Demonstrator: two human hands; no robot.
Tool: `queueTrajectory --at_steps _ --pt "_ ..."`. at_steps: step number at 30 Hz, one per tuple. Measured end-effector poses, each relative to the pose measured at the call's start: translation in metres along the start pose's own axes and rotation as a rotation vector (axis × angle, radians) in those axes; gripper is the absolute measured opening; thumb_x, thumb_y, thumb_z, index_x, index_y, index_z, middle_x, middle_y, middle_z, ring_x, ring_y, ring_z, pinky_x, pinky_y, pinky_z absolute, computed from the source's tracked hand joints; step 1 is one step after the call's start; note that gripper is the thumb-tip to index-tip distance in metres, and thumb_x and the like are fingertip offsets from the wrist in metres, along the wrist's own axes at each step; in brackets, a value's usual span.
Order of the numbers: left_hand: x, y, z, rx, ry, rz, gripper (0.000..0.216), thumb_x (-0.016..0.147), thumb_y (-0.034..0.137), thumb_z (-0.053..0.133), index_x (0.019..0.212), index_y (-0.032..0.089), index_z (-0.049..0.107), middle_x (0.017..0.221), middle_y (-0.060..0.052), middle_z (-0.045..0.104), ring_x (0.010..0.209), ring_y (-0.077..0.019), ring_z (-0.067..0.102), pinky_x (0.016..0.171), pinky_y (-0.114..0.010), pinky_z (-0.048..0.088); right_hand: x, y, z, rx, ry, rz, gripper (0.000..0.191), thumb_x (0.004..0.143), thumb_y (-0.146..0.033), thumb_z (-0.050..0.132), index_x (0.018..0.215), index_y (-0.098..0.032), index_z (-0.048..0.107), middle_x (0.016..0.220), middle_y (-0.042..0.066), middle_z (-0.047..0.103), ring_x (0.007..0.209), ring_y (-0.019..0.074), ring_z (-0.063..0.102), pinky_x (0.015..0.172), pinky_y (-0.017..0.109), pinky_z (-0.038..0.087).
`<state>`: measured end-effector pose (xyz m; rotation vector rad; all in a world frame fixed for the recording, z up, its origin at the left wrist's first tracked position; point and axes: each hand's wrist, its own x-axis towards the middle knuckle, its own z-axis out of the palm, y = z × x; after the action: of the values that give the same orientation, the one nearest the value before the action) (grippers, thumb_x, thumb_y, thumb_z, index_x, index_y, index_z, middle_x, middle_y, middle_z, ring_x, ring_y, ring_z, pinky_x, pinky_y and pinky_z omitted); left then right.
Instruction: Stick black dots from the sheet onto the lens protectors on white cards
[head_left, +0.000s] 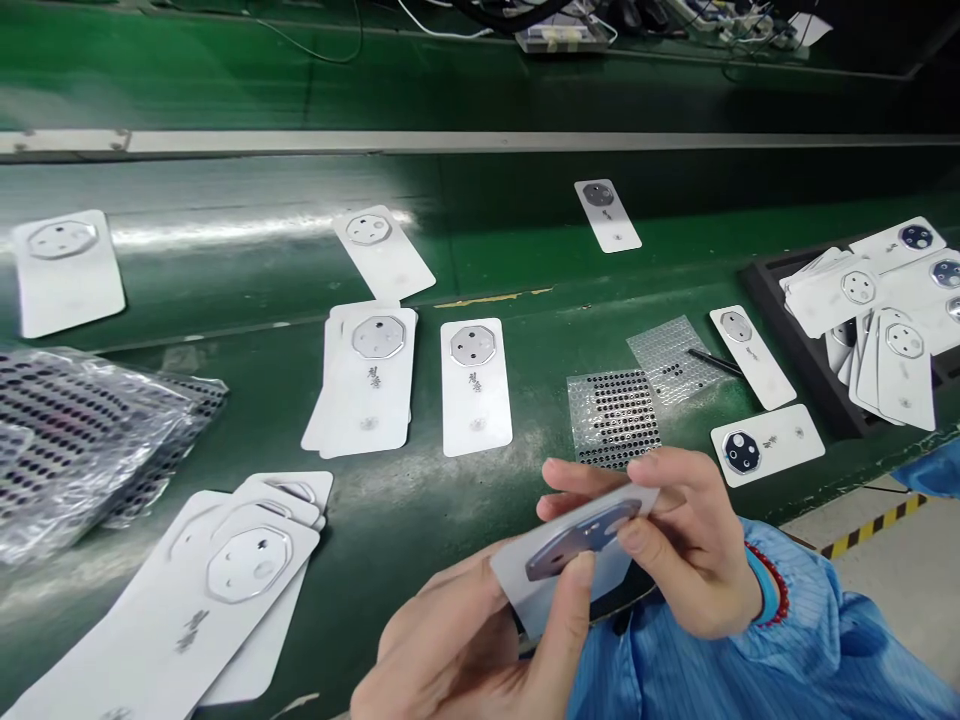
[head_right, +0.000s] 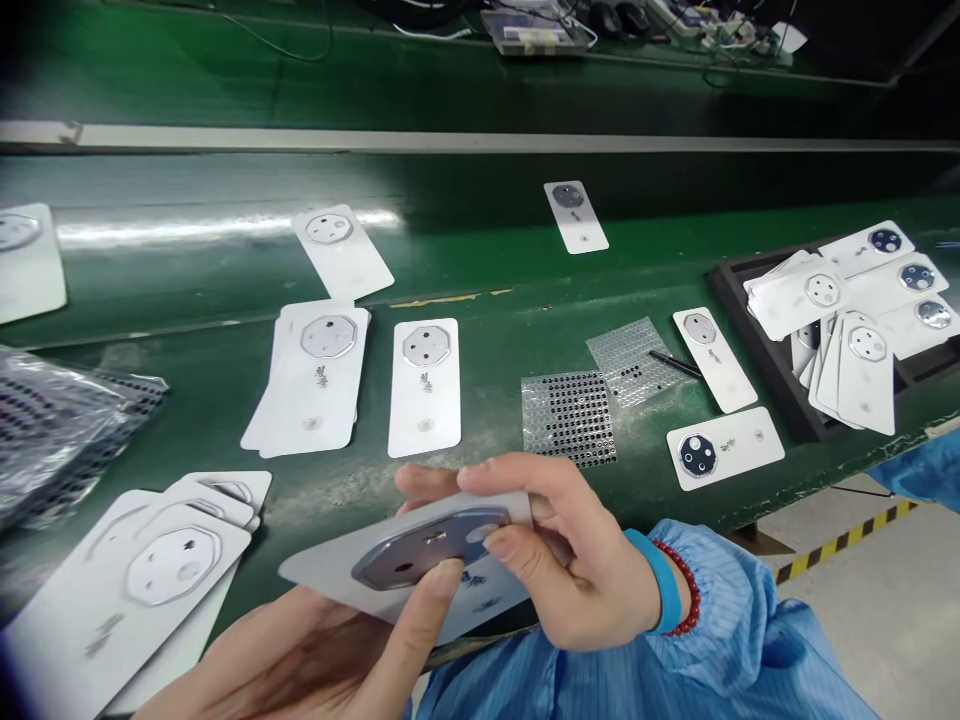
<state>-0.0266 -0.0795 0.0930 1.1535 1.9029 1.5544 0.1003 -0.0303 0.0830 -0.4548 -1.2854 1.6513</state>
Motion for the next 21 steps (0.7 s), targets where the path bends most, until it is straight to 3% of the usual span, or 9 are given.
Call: queueTrajectory --at_steps 4,9,12,14,15,17,19,21 --pt "0.005 0.001 -0.001 -0.024 -0.059 -0.078 0.011 0.066 0.026 0.081 0.075 0.022 0.077 0.068 -0.002 0.076 0.052 -0.0183 0.069 0.047 -0.025 0.058 0.005 -0.004 -0.004 0.028 -0.010 0.029 0.037 0.103 -0.014 0.038 0.133 -0.034 0.041 0.137 0.004 0.058 0.120 0.0190 0.061 0.099 0.040 0.056" --pt "0.017 -0.003 0.004 -0.116 -0.285 -0.241 0.014 0.072 0.030 0.076 0.081 0.019 0.078 0.070 -0.002 0.077 0.052 -0.0179 0.069 0.046 -0.022 0.057 0.006 0.000 -0.011 0.044 0.073 0.141 0.036 0.102 -0.019 0.042 0.133 -0.036 0.040 0.128 0.003 0.064 0.117 0.0160 0.063 0.099 0.036 0.054" --pt "0.025 -0.016 0.015 -0.057 -0.147 -0.240 0.021 0.065 0.033 0.081 0.078 0.017 0.075 0.072 -0.004 0.077 0.058 -0.0193 0.070 0.054 -0.022 0.058 -0.003 0.016 -0.010 -0.036 0.118 0.212 0.055 0.096 -0.026 0.056 0.143 -0.033 0.029 0.124 0.005 0.065 0.109 0.0161 0.066 0.096 0.034 0.054" --pt "0.034 -0.025 0.028 -0.019 -0.070 -0.289 0.032 0.062 0.039 0.082 0.082 0.016 0.073 0.074 -0.006 0.077 0.065 -0.0225 0.072 0.057 -0.024 0.058 -0.008 0.029 -0.017 -0.129 0.119 0.312 0.063 0.091 -0.034 0.063 0.144 -0.026 0.032 0.111 0.007 0.070 0.095 0.0182 0.071 0.082 0.032 0.059" --pt "0.040 -0.028 0.036 -0.016 -0.133 -0.324 0.039 0.062 0.044 0.081 0.086 0.015 0.073 0.075 -0.007 0.077 0.068 -0.0248 0.073 0.057 -0.025 0.058 -0.009 0.033 -0.026 -0.177 0.122 0.367 0.062 0.088 -0.038 0.065 0.141 -0.022 0.038 0.102 0.007 0.072 0.088 0.0194 0.072 0.074 0.031 0.060" --pt "0.052 -0.027 0.052 -0.036 -0.405 -0.345 0.052 0.066 0.056 0.075 0.098 0.015 0.071 0.080 -0.010 0.078 0.077 -0.0294 0.074 0.060 -0.029 0.060 -0.012 0.030 -0.058 -0.339 0.217 0.427 0.057 0.082 -0.049 0.067 0.127 -0.017 0.052 0.089 0.007 0.073 0.078 0.0214 0.073 0.064 0.031 0.060" --pt "0.063 -0.020 0.062 -0.064 -0.643 -0.285 0.064 0.073 0.065 0.062 0.116 0.018 0.065 0.093 -0.010 0.078 0.092 -0.0310 0.073 0.072 -0.035 0.061 -0.016 0.007 -0.105 -0.609 0.467 0.382 0.060 0.075 -0.060 0.067 0.116 -0.016 0.059 0.087 0.008 0.073 0.075 0.0227 0.073 0.062 0.033 0.060" --pt "0.071 -0.012 0.063 -0.077 -0.712 -0.234 0.067 0.077 0.069 0.054 0.126 0.024 0.059 0.106 -0.008 0.076 0.101 -0.0295 0.070 0.083 -0.038 0.059 -0.026 -0.031 -0.160 -0.923 0.824 0.282 0.066 0.072 -0.066 0.064 0.115 -0.016 0.059 0.095 0.010 0.073 0.079 0.0239 0.072 0.066 0.036 0.060"
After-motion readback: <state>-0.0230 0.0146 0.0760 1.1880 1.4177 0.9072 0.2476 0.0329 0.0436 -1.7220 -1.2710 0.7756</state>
